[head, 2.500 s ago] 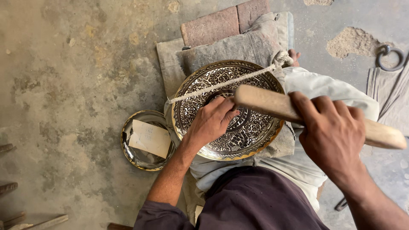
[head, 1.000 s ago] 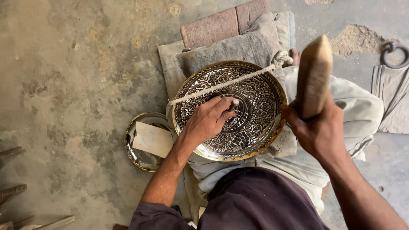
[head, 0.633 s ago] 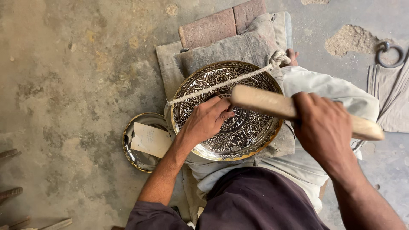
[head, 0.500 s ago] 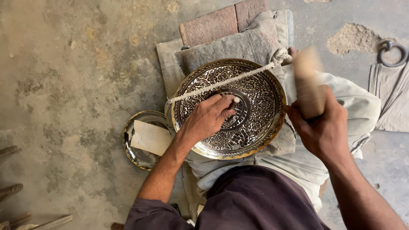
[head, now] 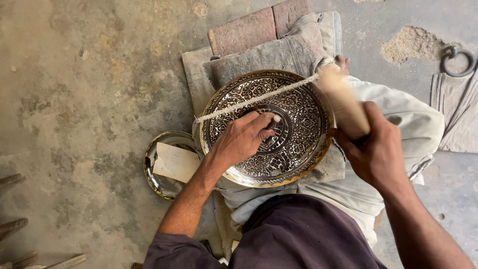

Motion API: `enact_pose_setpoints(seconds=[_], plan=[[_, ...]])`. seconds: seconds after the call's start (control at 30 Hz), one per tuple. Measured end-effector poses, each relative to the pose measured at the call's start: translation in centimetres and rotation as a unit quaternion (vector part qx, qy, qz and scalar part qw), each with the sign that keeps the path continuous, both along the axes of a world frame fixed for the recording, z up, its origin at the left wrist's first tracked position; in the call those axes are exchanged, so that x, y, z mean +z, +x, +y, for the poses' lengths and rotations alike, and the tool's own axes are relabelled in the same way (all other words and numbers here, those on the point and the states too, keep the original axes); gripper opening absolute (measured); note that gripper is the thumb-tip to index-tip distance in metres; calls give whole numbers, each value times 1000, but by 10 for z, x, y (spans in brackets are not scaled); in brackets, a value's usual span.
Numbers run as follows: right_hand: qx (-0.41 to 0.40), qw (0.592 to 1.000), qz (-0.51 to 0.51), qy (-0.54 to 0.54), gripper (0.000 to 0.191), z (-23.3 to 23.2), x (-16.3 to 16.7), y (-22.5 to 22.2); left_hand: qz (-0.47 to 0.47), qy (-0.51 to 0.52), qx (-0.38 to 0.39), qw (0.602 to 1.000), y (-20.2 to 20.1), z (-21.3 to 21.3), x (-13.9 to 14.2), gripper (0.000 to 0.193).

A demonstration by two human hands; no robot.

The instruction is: The person sits on the floor with an engraved brass plate on their lap and hammers a small punch against the plate's central design using a wooden mallet, repositioning the punch by hand between strikes to work the pattern. They occasionally pause to reposition the punch or rest the mallet before resuming hammering.

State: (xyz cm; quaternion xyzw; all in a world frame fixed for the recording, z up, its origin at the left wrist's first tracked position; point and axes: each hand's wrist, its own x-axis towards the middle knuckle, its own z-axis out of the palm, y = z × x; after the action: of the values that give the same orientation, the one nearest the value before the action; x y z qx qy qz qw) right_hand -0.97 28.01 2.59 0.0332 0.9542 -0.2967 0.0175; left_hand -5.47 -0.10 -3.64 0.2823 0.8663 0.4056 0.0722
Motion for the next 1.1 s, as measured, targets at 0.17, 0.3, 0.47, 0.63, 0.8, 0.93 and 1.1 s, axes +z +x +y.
enact_pose_setpoints(seconds=[0.17, 0.3, 0.47, 0.63, 0.8, 0.93, 1.1], plan=[[76, 972, 30, 219, 51, -6, -4, 3, 33, -6, 2, 999, 0, -5, 1, 28], [0, 999, -39, -16, 42, -8, -5, 4, 4, -19, 0, 1000, -1, -4, 2, 32], [52, 995, 72, 36, 59, -8, 6, 14, 19, -2, -11, 1000, -2, -8, 5, 30], [48, 993, -25, 100, 66, -14, 18, 20, 57, 14, -15, 998, -3, -9, 6, 29], [47, 997, -22, 55, 68, -16, 27, 23, 37, -7, -24, 999, -6, -7, 5, 26], [56, 997, -26, 55, 73, -18, 27, 24, 19, -23, -26, 999, -6, -6, 4, 28], [62, 990, -44, 123, 77, -19, 21, 26, 38, -12, -31, 999, -6, -9, 1, 29]])
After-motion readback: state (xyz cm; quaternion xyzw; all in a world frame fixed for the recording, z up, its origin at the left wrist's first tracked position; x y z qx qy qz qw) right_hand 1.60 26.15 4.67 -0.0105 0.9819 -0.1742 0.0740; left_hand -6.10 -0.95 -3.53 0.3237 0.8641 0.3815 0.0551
